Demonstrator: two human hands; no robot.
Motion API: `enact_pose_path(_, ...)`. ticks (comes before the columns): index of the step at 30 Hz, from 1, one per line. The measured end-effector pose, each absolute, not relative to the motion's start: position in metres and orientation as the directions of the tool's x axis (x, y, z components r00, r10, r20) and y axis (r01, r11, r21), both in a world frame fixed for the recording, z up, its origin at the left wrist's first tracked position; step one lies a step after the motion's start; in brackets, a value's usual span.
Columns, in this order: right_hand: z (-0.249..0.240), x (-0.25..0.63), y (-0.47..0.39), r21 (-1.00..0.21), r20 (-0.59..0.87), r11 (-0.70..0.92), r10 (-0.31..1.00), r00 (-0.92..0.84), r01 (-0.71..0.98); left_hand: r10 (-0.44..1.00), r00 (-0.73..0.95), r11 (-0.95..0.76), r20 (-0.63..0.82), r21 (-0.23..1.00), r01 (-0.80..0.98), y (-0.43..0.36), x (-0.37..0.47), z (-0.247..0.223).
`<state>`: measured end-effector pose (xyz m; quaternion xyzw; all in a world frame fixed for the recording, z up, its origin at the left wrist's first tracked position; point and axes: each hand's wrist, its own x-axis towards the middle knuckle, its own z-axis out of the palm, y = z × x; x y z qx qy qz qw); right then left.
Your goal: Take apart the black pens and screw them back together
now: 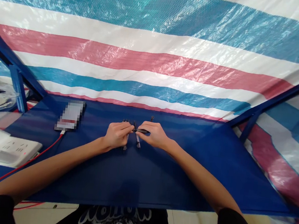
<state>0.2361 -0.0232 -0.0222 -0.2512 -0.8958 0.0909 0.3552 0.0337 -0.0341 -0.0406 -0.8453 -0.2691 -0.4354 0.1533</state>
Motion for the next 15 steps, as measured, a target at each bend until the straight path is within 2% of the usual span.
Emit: enact_pose_path(15, -0.0265, 0.2353, -0.0252, -0.345, 0.579, 0.858, 0.514, -0.633, 0.381, 0.272, 0.493, -0.824, 0.827, -0.065, 0.563, -0.0341, 0.0337, -0.0442)
